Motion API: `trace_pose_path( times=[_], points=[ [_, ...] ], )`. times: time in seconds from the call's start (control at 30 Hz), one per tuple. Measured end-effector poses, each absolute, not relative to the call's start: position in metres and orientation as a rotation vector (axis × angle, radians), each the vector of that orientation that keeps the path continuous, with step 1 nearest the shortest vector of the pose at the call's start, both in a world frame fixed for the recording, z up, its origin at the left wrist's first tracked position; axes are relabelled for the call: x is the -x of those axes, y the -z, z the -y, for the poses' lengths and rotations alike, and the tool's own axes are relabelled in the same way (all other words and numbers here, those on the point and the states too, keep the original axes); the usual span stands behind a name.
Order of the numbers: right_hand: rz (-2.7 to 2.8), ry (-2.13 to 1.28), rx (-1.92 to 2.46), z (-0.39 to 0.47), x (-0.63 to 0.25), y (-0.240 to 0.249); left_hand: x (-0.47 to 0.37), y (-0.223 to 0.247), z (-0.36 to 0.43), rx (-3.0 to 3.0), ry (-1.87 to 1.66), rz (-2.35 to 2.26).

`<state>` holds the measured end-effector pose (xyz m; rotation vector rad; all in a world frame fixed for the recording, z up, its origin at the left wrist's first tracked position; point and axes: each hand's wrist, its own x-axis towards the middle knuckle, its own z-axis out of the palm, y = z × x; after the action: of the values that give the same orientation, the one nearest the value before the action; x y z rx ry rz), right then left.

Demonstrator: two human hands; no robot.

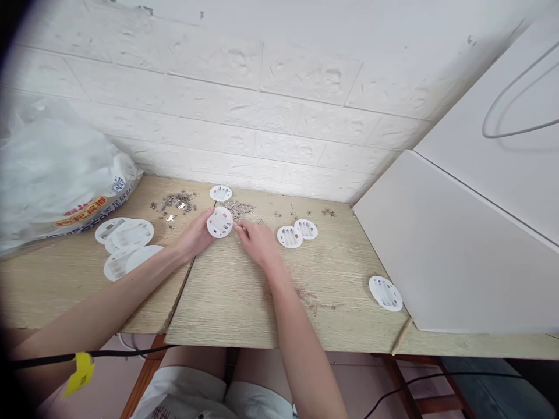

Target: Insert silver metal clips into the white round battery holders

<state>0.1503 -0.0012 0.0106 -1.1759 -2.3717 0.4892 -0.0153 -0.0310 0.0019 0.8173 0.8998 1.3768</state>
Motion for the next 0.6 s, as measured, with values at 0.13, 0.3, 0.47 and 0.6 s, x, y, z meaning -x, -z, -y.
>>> trace_pose_path(
  times=[0.13, 0.3, 0.47, 0.6],
  points=[
    [2.416, -0.572, 1.11, 0.0007, -0.1516, -0.0127, 0.0165, -0.0042, 0.0318, -0.839, -1.412, -0.917],
    [2.407, -0.51, 1.147, 0.0036, -0.1537, -0.0173, 0.017, -0.0106, 0.0345, -0.878, -1.449, -0.965],
    [2.396, -0.384, 1.189, 0.0033, -0.154, -0.0171, 0.0173, -0.0108, 0.0351, -0.916, -1.446, -0.991],
    [2.389, -0.34, 1.212, 0.0021, -0.1547, -0.0163, 0.0174, -0.0098, 0.0354, -0.959, -1.411, -1.035]
  ],
)
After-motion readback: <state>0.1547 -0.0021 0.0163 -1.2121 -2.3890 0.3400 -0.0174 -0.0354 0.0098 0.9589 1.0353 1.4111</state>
